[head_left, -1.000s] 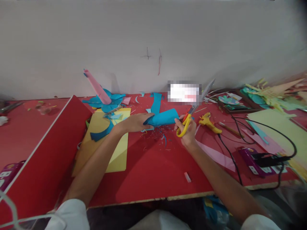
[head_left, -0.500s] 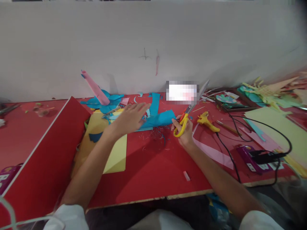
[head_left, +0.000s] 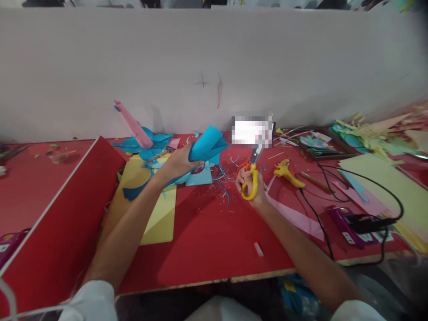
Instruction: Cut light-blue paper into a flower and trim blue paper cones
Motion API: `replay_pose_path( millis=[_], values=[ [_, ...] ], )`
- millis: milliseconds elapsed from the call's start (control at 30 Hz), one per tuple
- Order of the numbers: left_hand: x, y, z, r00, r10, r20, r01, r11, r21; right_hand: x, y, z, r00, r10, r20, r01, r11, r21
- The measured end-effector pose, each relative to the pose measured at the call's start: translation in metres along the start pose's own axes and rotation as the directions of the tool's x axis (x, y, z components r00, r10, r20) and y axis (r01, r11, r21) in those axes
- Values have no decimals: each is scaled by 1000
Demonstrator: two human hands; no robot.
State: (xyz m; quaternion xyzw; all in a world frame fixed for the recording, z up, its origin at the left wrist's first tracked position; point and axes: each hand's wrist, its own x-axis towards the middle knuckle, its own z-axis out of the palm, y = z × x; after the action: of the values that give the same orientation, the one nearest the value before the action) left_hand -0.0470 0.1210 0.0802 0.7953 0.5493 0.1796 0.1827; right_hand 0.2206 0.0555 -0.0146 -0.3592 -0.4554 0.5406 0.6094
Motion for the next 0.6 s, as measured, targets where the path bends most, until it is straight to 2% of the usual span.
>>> replay_pose_path(
  millis=[133, 233, 333, 433, 533, 600],
  values=[
    [0, -1, -10, 996, -21, -92, -11, 941, -337, -5, 1, 4, 973, 98, 211, -81, 993, -85],
    [-5, 8, -16, 989, -61, -131, -6, 889, -458, -7, 2, 5, 951, 117, 288, -60, 978, -199],
    [-10, 16, -26, 985, -95, -143, 8, 858, -513, -7, 1, 1, 972, 111, 206, -48, 956, -288],
    [-12, 17, -36, 983, -75, -166, -21, 860, -510, -4, -1, -5, 985, 109, 132, -54, 930, -365],
    [-12, 15, -44, 983, -54, -173, -31, 891, -453, -3, 0, -7, 983, 124, 133, -75, 943, -324],
    [-14, 16, -47, 986, -49, -158, -20, 913, -408, -3, 3, -6, 993, 80, 91, -54, 964, -261]
  ],
)
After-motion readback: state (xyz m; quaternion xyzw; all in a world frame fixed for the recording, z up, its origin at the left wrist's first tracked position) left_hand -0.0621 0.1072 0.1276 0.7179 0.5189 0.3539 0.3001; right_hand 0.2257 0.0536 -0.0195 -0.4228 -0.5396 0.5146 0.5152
